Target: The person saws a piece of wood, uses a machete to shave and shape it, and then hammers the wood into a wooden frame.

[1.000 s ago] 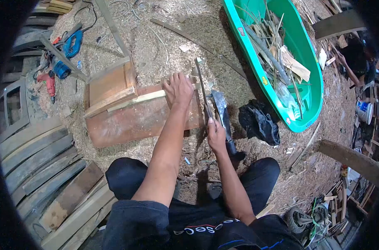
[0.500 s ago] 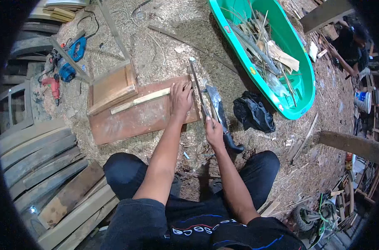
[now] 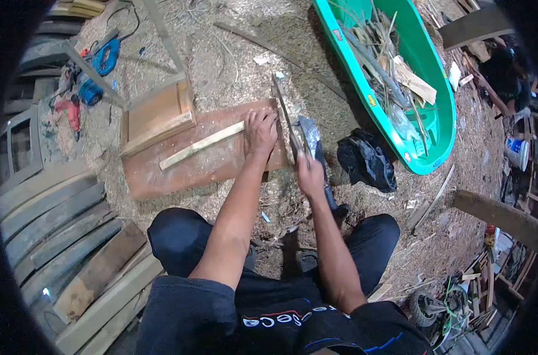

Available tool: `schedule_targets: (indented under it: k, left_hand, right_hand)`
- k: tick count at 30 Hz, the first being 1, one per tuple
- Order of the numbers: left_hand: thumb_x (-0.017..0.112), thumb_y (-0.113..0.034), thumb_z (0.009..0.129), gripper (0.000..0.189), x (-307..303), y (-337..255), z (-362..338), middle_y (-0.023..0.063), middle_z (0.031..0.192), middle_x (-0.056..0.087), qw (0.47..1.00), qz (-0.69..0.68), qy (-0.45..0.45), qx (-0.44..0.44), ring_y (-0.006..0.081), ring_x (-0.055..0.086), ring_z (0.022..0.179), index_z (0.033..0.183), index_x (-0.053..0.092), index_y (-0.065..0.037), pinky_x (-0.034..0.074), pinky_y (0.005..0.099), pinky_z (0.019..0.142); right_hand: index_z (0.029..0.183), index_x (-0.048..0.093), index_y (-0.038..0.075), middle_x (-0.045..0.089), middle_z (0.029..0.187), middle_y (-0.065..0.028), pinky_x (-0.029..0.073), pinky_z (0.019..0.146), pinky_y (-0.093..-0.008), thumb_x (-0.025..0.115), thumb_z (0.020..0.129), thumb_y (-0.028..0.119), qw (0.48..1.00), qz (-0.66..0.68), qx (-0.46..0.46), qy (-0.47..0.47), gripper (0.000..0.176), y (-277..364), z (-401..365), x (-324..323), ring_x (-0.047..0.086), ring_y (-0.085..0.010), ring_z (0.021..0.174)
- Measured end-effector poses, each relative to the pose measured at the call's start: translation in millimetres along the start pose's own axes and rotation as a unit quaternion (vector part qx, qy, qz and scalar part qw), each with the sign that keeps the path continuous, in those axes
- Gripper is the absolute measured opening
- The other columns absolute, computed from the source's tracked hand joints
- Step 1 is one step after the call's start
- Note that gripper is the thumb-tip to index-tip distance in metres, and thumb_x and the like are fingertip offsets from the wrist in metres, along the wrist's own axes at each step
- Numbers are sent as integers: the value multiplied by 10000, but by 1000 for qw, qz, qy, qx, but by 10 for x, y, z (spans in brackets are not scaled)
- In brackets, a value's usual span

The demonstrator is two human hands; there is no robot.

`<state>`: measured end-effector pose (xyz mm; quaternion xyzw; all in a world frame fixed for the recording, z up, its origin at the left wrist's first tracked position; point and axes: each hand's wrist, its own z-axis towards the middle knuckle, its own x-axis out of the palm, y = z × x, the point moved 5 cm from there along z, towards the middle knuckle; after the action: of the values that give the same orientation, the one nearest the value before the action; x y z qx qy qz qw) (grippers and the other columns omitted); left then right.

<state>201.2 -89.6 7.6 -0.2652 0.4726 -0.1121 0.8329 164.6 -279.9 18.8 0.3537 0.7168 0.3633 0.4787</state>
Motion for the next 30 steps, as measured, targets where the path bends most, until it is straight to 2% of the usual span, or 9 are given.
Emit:
schedule_targets:
  k: [2,4,5,6,8,15,18,21,30]
  left_hand:
    - [684,-109,832,149,-12,25,-11,91,1056,676,999,1,37,-24,305,597,1077,970,733,-83,373,473,1088]
    - [684,-119,843,143,5,10,27,92,1060,675,998,-12,47,-38,306,597,1075,973,729,-82,382,474,1079]
    - [686,-129,854,121,-34,-30,46,88,1061,672,998,1,48,-35,303,598,1067,959,726,-84,392,476,1066]
    - [686,-129,854,119,-37,-43,22,89,1056,670,998,3,44,-37,305,598,1064,957,724,-85,393,477,1063]
    - [687,-130,854,115,-34,-24,29,91,1047,667,999,8,37,-30,308,598,1058,954,720,-85,394,479,1058]
    - [696,-129,835,147,-29,-16,22,103,990,649,999,-39,0,-21,326,590,1018,976,710,-87,390,485,1039]
    - [689,-138,834,154,-40,-37,-23,98,982,642,999,-31,6,-9,316,581,1018,980,716,-95,364,493,1062]
    - [705,-151,822,144,-75,-69,-8,105,997,637,999,-31,17,-2,335,577,1031,950,730,-90,362,495,1060]
    - [719,-163,802,122,52,25,-39,123,1031,630,999,-1,41,-29,365,560,1079,914,744,-120,356,494,1079]
  right_hand:
    - [940,664,-56,611,745,-252,472,681,-425,527,1009,344,999,-19,39,27,429,159,154,42,614,-325,679]
    - [883,635,-57,591,679,-192,455,633,-402,522,1014,347,1000,13,15,-21,439,-123,-160,-67,588,-268,630]
    - [732,579,29,510,629,8,367,549,-290,497,1038,380,996,77,51,-18,473,-526,-358,-78,451,-94,598]
    - [733,572,51,495,647,29,340,544,-271,499,1042,353,986,122,109,-26,439,-392,-525,-202,431,-70,609]
    - [733,553,56,470,646,37,323,540,-270,494,1046,343,975,185,119,-25,428,-433,-525,-228,411,-60,607]
    - [830,619,-29,460,647,20,367,556,-297,567,1009,366,997,74,35,-1,436,-14,-47,-142,416,-74,626]
    - [730,545,41,442,639,63,303,536,-268,550,1030,343,999,38,6,-25,426,-57,-115,-113,376,-49,618]
    - [880,644,-43,456,641,-47,402,592,-334,574,1008,345,996,73,55,-2,414,-290,-171,-19,443,-110,650]
    - [962,685,-25,486,650,-4,399,588,-307,556,1017,345,994,68,82,4,395,-202,-200,6,450,-95,654]
